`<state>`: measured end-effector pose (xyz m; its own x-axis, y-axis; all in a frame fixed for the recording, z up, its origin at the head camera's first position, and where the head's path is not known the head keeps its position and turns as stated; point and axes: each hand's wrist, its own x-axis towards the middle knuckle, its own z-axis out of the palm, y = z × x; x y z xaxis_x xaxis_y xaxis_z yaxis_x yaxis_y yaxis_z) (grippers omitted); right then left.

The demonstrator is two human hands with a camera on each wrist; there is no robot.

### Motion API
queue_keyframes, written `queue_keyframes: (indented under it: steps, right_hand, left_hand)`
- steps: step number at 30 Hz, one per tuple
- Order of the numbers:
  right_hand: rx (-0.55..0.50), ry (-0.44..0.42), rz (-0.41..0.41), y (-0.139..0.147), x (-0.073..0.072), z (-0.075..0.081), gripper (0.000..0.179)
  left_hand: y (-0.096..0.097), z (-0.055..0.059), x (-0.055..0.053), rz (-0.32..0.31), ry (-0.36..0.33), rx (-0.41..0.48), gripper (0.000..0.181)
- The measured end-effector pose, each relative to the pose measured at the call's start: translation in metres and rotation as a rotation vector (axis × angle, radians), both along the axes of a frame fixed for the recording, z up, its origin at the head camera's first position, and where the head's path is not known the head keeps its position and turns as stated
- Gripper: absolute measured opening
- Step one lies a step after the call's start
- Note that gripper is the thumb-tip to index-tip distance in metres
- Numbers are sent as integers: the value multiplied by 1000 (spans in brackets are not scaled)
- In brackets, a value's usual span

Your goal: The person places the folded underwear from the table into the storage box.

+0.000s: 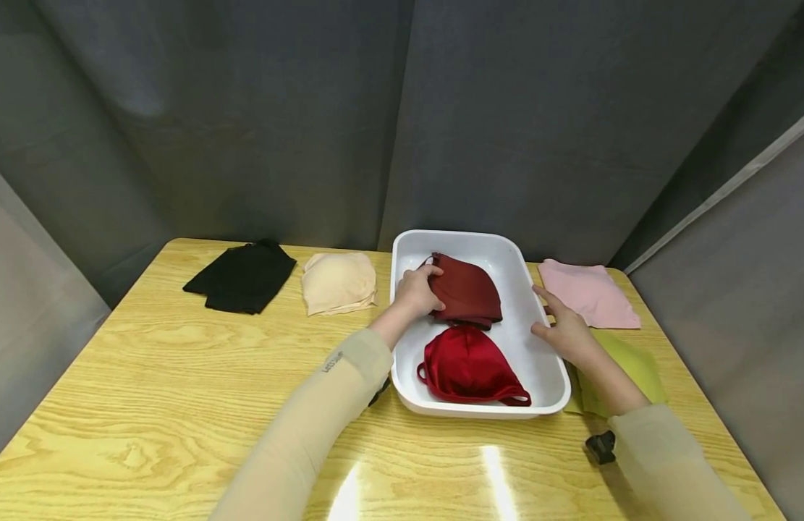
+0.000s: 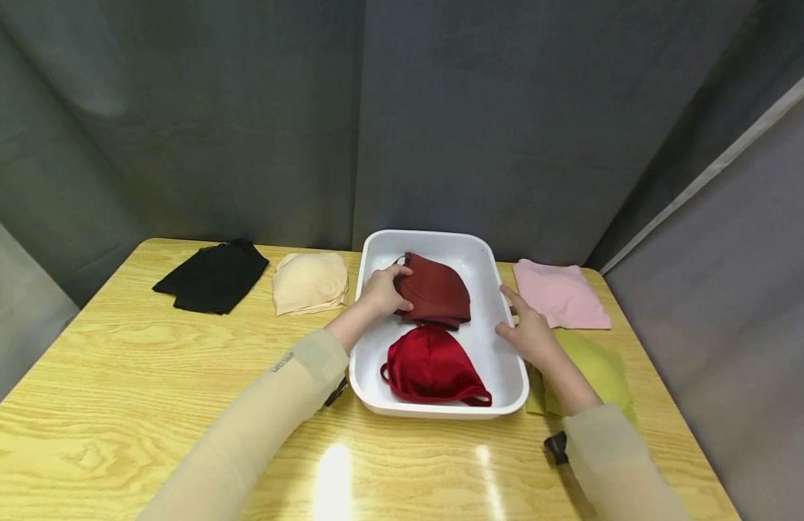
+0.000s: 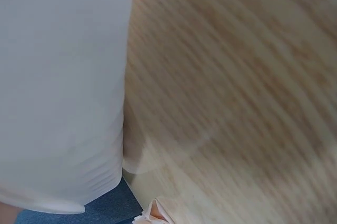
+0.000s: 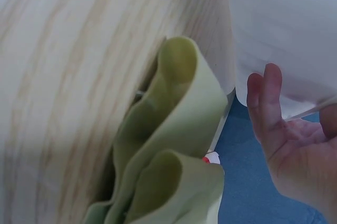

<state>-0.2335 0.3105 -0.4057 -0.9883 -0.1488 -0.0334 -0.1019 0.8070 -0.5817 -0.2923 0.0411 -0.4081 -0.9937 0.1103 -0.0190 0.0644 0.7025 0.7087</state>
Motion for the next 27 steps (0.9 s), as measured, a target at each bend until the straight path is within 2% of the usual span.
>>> queue_keyframes:
  steps: [9,20,24,27]
  right_hand:
    - [10,20,0,0,0,-2,72]
    - [18,27,-8,0,-1,-3,72]
    - [25,26,-9,0,-1,-3,72]
    - [28,26,-10,0,-1,-2,72]
  left_hand:
    - [0,-1,0,-24,-15,-55,63]
    - [1,1,-2,-35,25,-128,63]
    - [0,5,-3,-37,66,-119,62]
    - [-2,10,-3,-47,82,-69,61]
